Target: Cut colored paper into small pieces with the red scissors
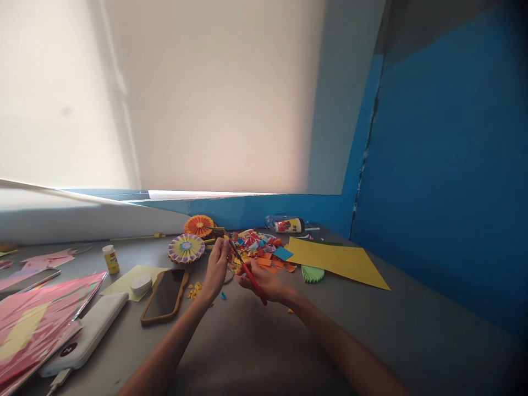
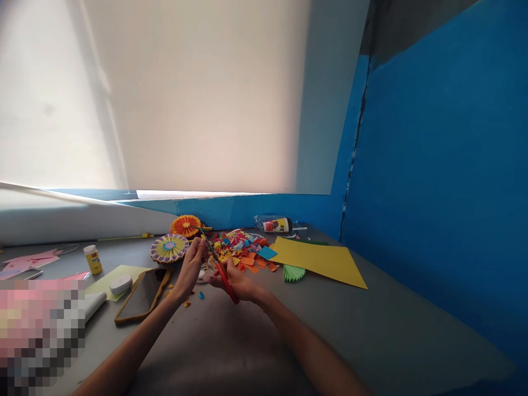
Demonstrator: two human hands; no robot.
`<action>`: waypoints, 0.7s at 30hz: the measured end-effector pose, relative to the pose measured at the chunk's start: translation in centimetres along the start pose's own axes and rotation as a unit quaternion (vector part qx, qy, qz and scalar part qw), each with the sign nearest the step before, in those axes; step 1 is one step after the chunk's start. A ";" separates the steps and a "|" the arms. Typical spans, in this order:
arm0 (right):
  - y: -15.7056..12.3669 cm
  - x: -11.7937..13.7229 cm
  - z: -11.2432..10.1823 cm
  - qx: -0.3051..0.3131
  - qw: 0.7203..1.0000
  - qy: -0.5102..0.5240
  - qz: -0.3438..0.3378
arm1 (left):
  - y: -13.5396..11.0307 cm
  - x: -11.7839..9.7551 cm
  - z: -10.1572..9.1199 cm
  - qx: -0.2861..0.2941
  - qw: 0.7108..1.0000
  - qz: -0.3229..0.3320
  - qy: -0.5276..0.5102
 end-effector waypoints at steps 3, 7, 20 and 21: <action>-0.1 0.1 0.1 0.017 1.000 -0.005 0.008 | -0.2 -0.1 0.3 0.016 1.000 -0.008 0.002; 0.1 -0.1 0.3 0.037 0.999 -0.007 0.008 | -0.4 0.0 0.6 0.025 1.000 -0.008 -0.001; 0.6 -0.7 0.6 -0.021 0.995 0.074 0.055 | -0.5 -0.2 0.9 0.055 0.998 -0.006 0.027; 0.7 -1.1 0.9 -0.024 0.991 0.104 0.075 | -0.5 -0.3 0.9 0.055 0.998 -0.004 0.028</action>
Point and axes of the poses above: each hand's wrist, its own y-axis towards the middle knuckle, its own z-axis out of the palm, x = y × z, the point moved 4 cm from there along y, towards the middle knuckle, and after that the axes turned 2 degrees about -y, right-handed, at the moved point
